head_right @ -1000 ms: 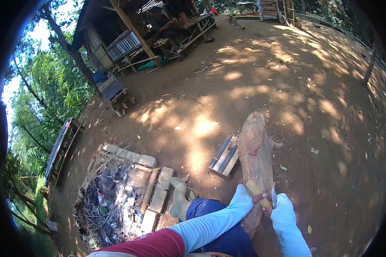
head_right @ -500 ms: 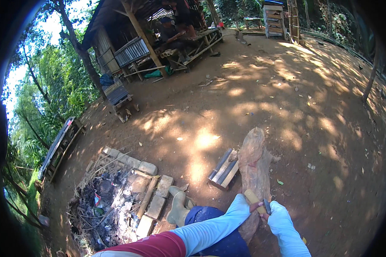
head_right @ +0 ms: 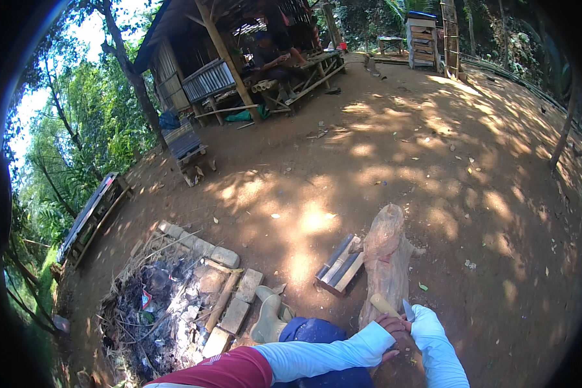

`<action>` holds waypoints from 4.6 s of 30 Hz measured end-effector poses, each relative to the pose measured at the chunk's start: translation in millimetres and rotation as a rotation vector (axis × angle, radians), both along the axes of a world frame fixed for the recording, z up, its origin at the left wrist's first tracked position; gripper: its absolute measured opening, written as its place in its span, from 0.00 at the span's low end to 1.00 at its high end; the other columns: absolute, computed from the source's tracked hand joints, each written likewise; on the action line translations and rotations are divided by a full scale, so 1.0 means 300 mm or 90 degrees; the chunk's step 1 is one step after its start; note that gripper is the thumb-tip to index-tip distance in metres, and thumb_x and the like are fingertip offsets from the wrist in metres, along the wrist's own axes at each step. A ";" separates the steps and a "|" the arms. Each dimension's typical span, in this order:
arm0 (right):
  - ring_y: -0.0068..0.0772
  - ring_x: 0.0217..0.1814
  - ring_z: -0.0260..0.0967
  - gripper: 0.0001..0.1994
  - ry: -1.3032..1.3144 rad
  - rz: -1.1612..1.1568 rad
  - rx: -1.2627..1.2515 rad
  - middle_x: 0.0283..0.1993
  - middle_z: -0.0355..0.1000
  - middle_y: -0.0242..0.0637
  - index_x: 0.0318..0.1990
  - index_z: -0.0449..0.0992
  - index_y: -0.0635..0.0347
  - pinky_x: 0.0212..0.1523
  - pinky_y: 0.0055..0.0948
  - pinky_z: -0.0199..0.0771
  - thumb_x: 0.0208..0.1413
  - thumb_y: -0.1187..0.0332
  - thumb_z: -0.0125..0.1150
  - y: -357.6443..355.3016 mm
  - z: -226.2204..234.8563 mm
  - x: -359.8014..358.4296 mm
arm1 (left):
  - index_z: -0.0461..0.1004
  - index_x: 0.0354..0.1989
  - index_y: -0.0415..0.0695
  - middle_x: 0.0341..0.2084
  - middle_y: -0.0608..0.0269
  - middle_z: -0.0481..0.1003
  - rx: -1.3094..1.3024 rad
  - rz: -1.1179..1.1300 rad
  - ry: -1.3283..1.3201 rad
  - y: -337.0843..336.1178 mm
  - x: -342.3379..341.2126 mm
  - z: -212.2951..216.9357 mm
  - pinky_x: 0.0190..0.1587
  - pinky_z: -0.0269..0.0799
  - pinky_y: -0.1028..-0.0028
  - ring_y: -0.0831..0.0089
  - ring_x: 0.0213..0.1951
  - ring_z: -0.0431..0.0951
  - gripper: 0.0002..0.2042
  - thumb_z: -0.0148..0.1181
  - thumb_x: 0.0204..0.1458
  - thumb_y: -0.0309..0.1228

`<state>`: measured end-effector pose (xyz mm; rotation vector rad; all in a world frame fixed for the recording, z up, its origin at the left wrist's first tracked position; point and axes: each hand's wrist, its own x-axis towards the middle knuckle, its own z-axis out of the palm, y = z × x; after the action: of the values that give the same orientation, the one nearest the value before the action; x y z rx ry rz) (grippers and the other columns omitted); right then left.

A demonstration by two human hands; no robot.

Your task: The person sits on the ground outdoors and uses a knife to carve a piece of light-colored wood. They hold the wood in their left hand and the knife in their right, shaving off thin strips of wood to shape the object. The person occasionally pauses to inspect the wood and then resumes carving.

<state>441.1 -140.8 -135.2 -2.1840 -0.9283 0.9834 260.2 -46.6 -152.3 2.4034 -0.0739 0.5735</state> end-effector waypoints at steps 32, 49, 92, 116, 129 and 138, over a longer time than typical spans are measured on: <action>0.33 0.36 0.74 0.29 0.013 -0.161 0.014 0.36 0.77 0.40 0.43 0.74 0.63 0.41 0.34 0.75 0.36 0.56 0.81 -0.281 -0.341 0.034 | 0.59 0.64 0.37 0.60 0.49 0.64 0.143 -0.023 0.159 0.038 0.042 -0.047 0.69 0.51 0.57 0.55 0.63 0.63 0.39 0.66 0.42 0.35; 0.28 0.31 0.70 0.26 -0.036 -0.156 -0.079 0.28 0.75 0.38 0.32 0.74 0.62 0.35 0.32 0.72 0.32 0.54 0.82 -0.270 -0.214 0.015 | 0.81 0.19 0.43 0.15 0.54 0.76 0.185 -0.053 0.236 0.081 0.210 0.051 0.47 0.71 0.64 0.57 0.24 0.80 0.15 0.70 0.28 0.42; 0.28 0.16 0.66 0.27 0.309 -0.194 0.156 0.28 0.71 0.39 0.69 0.50 0.50 0.17 0.30 0.70 0.63 0.74 0.47 -0.183 0.084 -0.091 | 0.82 0.22 0.45 0.21 0.54 0.78 0.187 0.017 0.210 0.069 0.227 -0.030 0.37 0.71 0.64 0.57 0.29 0.80 0.14 0.71 0.30 0.41; 0.25 0.17 0.60 0.16 0.099 -0.527 0.090 0.21 0.65 0.32 0.36 0.66 0.57 0.17 0.30 0.61 0.49 0.67 0.71 -0.310 -0.207 -0.015 | 0.82 0.21 0.44 0.19 0.53 0.77 0.137 0.005 0.219 0.076 0.191 0.065 0.37 0.70 0.63 0.55 0.28 0.79 0.18 0.76 0.26 0.45; 0.22 0.19 0.57 0.20 0.043 -0.429 -0.009 0.23 0.62 0.29 0.37 0.65 0.63 0.19 0.27 0.59 0.47 0.67 0.74 -0.370 -0.229 -0.042 | 0.81 0.21 0.43 0.19 0.54 0.78 0.178 0.021 0.225 0.060 0.203 0.053 0.41 0.72 0.63 0.56 0.29 0.79 0.19 0.73 0.27 0.47; 0.24 0.29 0.51 0.20 -0.061 -0.396 0.009 0.29 0.59 0.24 0.31 0.63 0.61 0.29 0.28 0.58 0.44 0.68 0.75 -0.387 -0.325 0.036 | 0.76 0.40 0.44 0.35 0.50 0.78 0.202 0.018 0.184 0.027 0.215 -0.017 0.60 0.59 0.50 0.54 0.45 0.76 0.27 0.70 0.28 0.45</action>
<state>451.9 -256.9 -232.5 -2.3003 -0.2467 0.5695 324.7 -38.5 -157.3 2.7744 -0.0069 0.2336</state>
